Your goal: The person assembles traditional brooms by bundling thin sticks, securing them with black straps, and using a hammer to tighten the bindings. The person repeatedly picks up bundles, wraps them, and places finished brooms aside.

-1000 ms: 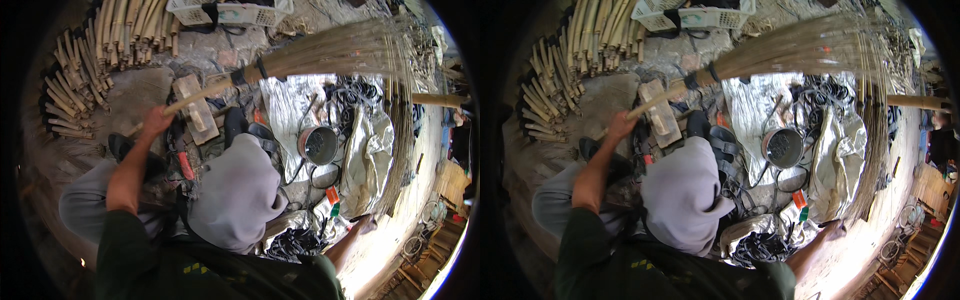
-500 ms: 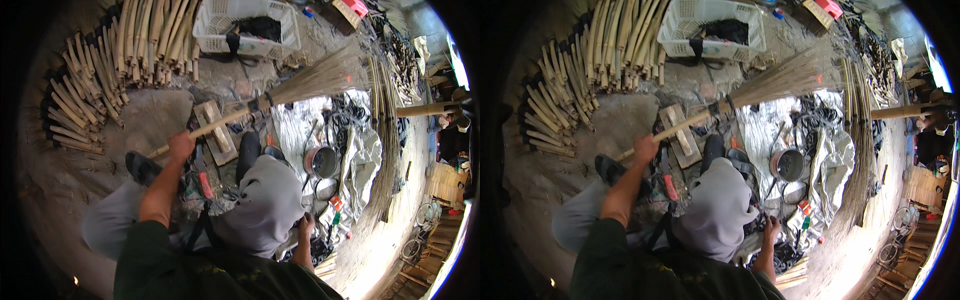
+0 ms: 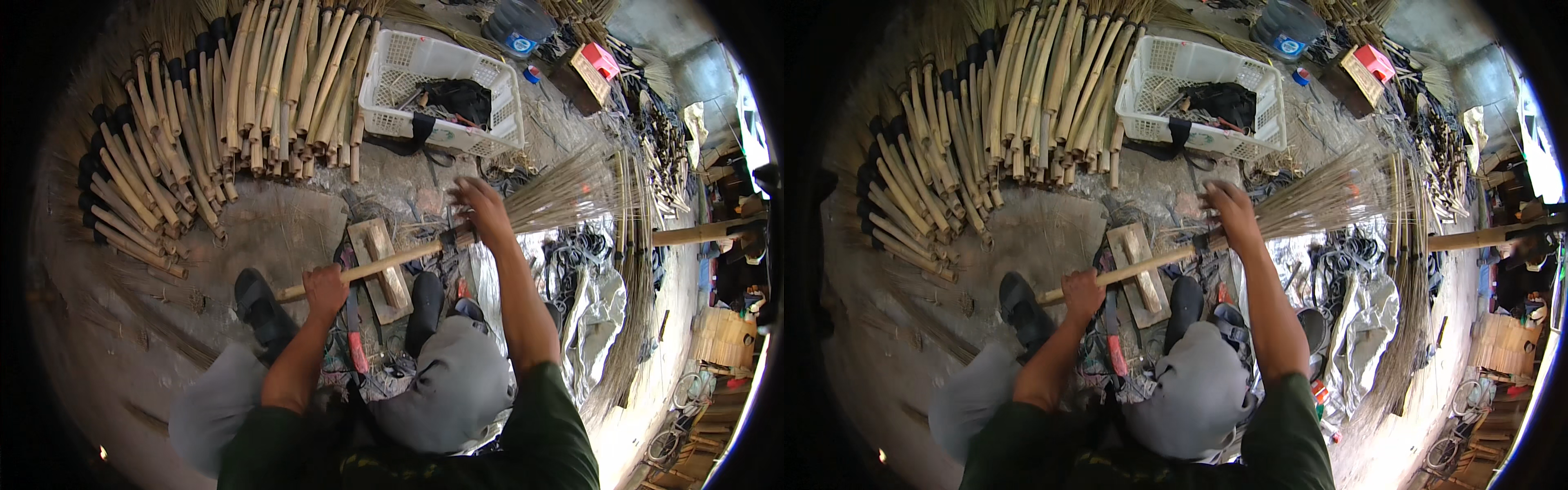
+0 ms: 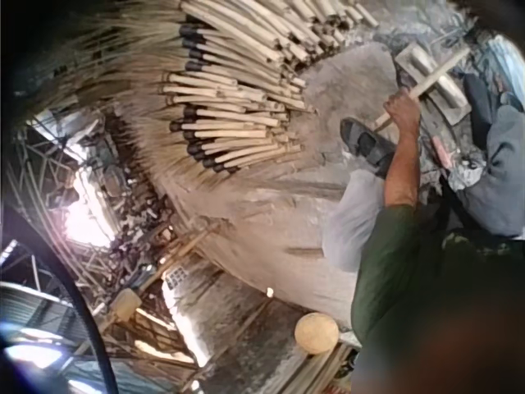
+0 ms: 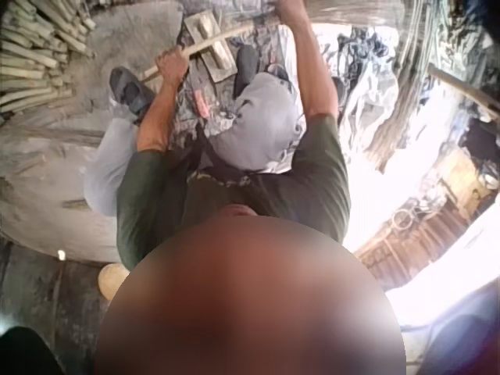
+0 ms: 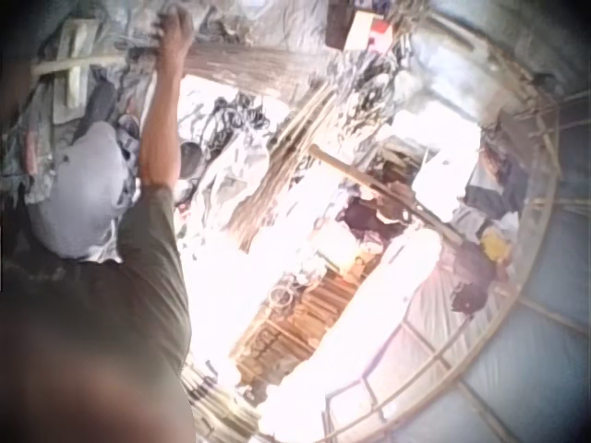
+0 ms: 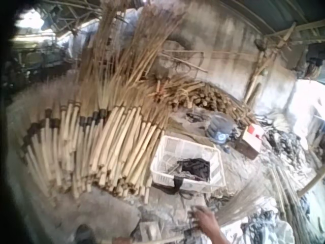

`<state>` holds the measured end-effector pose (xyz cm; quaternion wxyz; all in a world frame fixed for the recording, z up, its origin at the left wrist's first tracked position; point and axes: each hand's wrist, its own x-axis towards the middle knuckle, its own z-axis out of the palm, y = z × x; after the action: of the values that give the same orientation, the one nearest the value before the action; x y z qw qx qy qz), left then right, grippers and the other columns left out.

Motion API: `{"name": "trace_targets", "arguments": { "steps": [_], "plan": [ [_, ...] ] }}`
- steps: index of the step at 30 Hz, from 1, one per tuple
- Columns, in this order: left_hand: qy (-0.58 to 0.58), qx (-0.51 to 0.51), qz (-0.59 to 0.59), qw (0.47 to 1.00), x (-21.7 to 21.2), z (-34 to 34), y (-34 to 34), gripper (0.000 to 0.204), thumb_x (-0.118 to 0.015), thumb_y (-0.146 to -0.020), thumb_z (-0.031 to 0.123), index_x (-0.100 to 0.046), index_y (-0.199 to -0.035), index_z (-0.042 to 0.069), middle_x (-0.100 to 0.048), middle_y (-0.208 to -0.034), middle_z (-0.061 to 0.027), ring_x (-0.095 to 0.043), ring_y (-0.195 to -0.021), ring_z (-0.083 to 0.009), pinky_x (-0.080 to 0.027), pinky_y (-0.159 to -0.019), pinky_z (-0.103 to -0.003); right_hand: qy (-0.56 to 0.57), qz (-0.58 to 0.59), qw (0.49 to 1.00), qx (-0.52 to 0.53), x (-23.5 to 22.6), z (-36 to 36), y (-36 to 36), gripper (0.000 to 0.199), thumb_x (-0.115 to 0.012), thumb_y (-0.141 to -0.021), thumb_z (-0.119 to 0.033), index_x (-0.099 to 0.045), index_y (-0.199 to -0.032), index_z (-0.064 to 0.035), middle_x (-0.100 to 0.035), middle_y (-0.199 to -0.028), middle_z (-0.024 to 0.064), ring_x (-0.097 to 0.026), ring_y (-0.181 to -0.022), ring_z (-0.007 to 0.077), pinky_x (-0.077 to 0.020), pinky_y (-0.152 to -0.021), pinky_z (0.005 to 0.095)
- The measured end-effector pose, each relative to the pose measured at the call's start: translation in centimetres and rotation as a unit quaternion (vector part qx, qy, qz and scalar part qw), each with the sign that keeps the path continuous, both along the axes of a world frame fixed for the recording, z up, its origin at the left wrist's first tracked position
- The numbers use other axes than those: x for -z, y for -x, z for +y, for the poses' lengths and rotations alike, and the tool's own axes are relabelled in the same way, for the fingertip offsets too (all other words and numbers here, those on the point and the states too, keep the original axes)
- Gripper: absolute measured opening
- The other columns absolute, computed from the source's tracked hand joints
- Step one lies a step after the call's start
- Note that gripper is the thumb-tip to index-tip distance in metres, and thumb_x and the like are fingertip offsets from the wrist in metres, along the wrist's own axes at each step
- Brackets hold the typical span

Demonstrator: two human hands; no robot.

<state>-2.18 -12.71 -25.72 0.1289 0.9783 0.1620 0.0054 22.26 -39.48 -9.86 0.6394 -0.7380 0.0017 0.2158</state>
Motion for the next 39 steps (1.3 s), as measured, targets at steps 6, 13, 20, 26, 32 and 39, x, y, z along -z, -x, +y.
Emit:
{"name": "trace_targets", "arguments": {
  "steps": [6, 13, 20, 26, 32, 39],
  "plan": [
    [0.018, 0.018, -0.064, 0.998, 0.3, 0.0, 0.2, 0.021, -0.081, -0.069, 0.021, -0.067, -0.081, 0.013, -0.066, -0.08, -0.0076, -0.062, -0.092, -0.03, -0.039, -0.084, -0.047, -0.007, 0.105, 0.964, 0.246, 8.7, 13.1, -14.7, 0.057, -0.069, -0.096, -0.039, -0.06, -0.14, -0.0049, -0.064, -0.136, 0.0143, -0.061, -0.12, 0.0294, -0.0542, -0.089, 0.0427],
    [0.056, 0.003, -0.153, 0.987, 0.3, -0.1, -0.7, 0.015, -0.079, -0.067, 0.023, -0.072, -0.078, 0.016, -0.07, -0.078, -0.0061, -0.066, -0.085, -0.0283, -0.045, -0.081, -0.048, 0.301, -0.502, 0.804, -0.102, 14.4, 8.2, -15.6, 0.041, -0.054, -0.1, -0.01, -0.06, -0.14, -0.0078, -0.062, -0.139, 0.0178, -0.058, -0.127, 0.0354, -0.0451, -0.108, 0.049],
    [0.075, 0.123, 0.033, 0.989, -1.0, 2.9, -5.8, 0.024, -0.079, -0.07, 0.037, -0.072, -0.079, 0.016, -0.071, -0.076, -0.0074, -0.07, -0.083, -0.0282, -0.047, -0.087, -0.044, -0.07, -0.079, 0.99, 0.095, 6.3, 8.6, -8.6, 0.046, -0.068, -0.099, -0.029, -0.063, -0.135, -0.0004, -0.067, -0.121, 0.0066, -0.062, -0.106, 0.0173, -0.0497, -0.093, 0.0352],
    [0.033, 0.098, -0.11, 0.989, -0.2, 2.1, -5.6, 0.021, -0.079, -0.068, 0.024, -0.063, -0.078, 0.016, -0.067, -0.075, -0.0014, -0.062, -0.085, -0.0228, -0.038, -0.081, -0.044, -0.05, -0.056, 0.996, 0.053, 5.0, 6.9, -6.0, 0.033, -0.066, -0.102, -0.023, -0.066, -0.128, -0.0024, -0.069, -0.116, 0.004, -0.062, -0.101, 0.0134, -0.0488, -0.092, 0.0328],
    [0.044, 0.013, -0.196, 0.98, 1.4, 0.1, -2.4, 0.032, -0.08, -0.069, 0.023, -0.066, -0.096, 0.013, -0.064, -0.092, -0.0026, -0.061, -0.099, -0.0236, -0.038, -0.095, -0.046, -0.094, -0.041, 0.993, 0.05, 4.3, 6.1, -5.2, 0.027, -0.063, -0.104, -0.021, -0.066, -0.124, -0.0023, -0.071, -0.113, 0.0053, -0.064, -0.102, 0.0141, -0.0498, -0.094, 0.0321],
    [0.053, 0.016, -0.114, 0.992, 0.1, 0.4, -1.8, 0.028, -0.075, -0.074, 0.029, -0.069, -0.096, 0.013, -0.069, -0.09, -0.0048, -0.065, -0.094, -0.0257, -0.042, -0.092, -0.05, -0.063, -0.068, 0.995, 0.041, 3.2, 5.4, -4.0, 0.033, -0.063, -0.102, -0.021, -0.066, -0.124, 0.0028, -0.071, -0.116, 0.0086, -0.066, -0.105, 0.0179, -0.0487, -0.098, 0.0352]
  ]
}}
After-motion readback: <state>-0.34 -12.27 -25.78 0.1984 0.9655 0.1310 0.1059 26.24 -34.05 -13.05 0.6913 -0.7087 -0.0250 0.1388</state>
